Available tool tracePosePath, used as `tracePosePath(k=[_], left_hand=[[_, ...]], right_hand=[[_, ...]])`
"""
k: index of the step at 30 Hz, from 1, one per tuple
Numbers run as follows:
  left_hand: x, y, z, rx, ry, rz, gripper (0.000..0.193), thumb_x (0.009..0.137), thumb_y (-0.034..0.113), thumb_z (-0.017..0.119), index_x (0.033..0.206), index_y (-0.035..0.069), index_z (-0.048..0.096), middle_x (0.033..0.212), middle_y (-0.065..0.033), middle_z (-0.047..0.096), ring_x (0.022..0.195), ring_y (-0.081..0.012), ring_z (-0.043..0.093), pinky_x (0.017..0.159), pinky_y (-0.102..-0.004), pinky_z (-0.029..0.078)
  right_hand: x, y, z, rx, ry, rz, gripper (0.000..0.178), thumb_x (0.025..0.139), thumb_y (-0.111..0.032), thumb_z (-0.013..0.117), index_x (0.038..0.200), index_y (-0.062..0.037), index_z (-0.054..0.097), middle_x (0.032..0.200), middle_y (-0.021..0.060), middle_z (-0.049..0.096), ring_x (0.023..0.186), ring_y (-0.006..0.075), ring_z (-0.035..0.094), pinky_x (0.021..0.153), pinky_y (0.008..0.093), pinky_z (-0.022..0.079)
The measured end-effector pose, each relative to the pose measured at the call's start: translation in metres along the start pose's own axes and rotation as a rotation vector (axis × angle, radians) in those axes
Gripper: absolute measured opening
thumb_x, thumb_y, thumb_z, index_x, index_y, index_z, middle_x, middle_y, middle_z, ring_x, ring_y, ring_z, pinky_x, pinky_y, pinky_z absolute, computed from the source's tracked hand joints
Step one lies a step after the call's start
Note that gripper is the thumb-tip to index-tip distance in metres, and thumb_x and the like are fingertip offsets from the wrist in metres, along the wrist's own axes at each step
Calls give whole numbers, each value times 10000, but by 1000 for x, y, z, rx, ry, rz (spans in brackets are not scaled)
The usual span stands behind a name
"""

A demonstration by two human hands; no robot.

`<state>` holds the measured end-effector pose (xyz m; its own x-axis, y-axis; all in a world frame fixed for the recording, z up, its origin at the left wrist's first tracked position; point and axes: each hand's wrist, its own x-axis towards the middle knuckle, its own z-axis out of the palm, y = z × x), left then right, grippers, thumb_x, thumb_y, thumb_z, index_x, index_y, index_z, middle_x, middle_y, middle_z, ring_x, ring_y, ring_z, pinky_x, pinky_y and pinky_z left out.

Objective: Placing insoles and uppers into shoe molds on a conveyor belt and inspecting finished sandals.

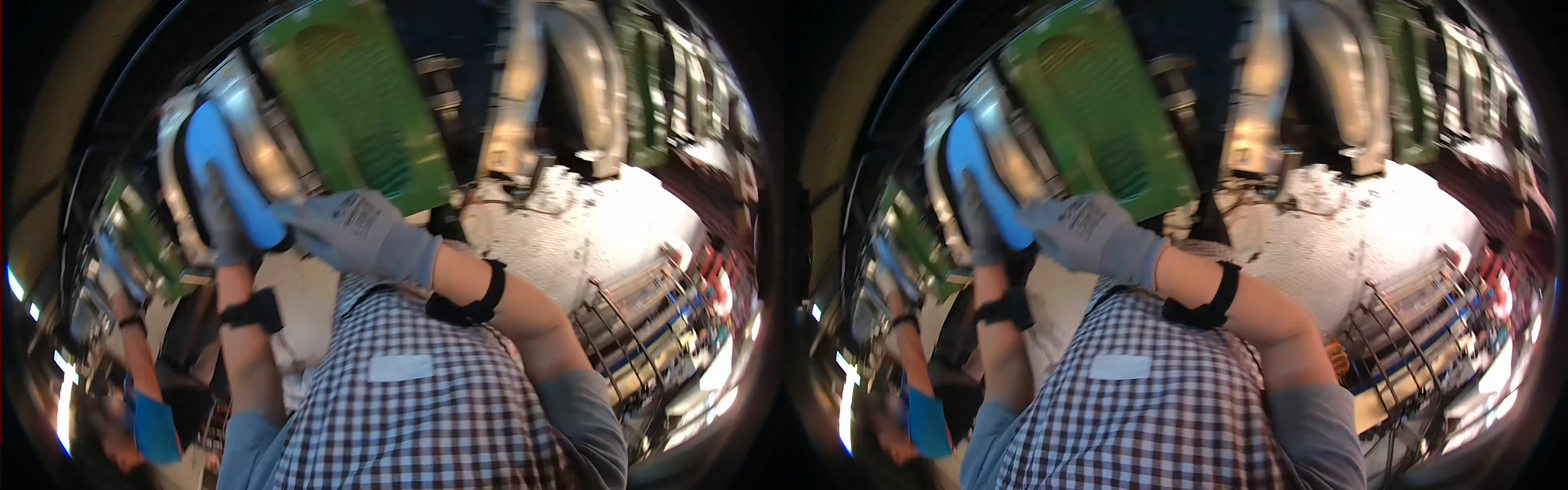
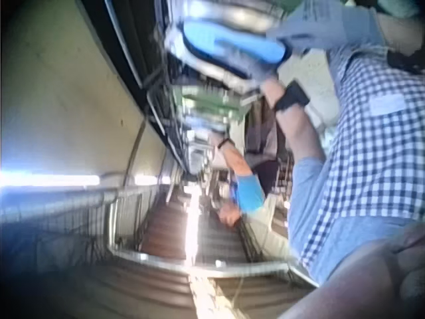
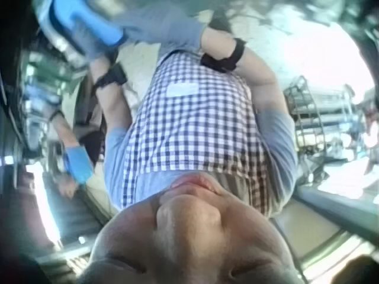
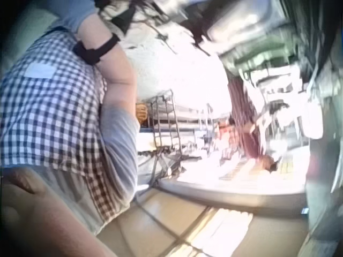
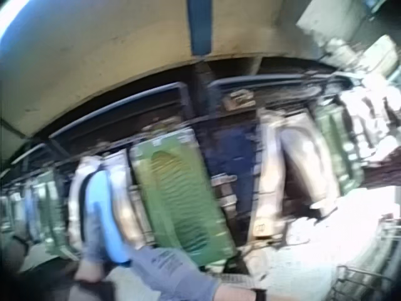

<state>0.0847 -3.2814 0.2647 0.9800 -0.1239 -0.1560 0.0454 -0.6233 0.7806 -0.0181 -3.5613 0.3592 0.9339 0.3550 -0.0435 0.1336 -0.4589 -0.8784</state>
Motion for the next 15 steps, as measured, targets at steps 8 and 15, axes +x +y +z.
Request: tracePosePath(k=[8, 15], left_hand=[[-22, 79, 40, 497, 478, -52, 736, 1027, 410, 561, 1552, -36, 302, 1585, -231, 357, 1452, -354, 369, 1201, -437, 285], [-49, 244, 168, -87, 140, 274, 564, 1004, 159, 562, 1509, -24, 390, 1532, -195, 440, 1419, -309, 418, 1190, -404, 296]], right_hand=[[-129, 97, -192, -200, 800, 272, 419, 944, -97, 656, 1358, -73, 599, 994, 103, 693, 848, 201, 684, 768, 327, 559], [-295, 230, -368, 603, 1916, 399, 312, 962, -313, 620, 1173, -86, 582, 953, 6, 628, 771, 141, 602, 686, 302, 497]])
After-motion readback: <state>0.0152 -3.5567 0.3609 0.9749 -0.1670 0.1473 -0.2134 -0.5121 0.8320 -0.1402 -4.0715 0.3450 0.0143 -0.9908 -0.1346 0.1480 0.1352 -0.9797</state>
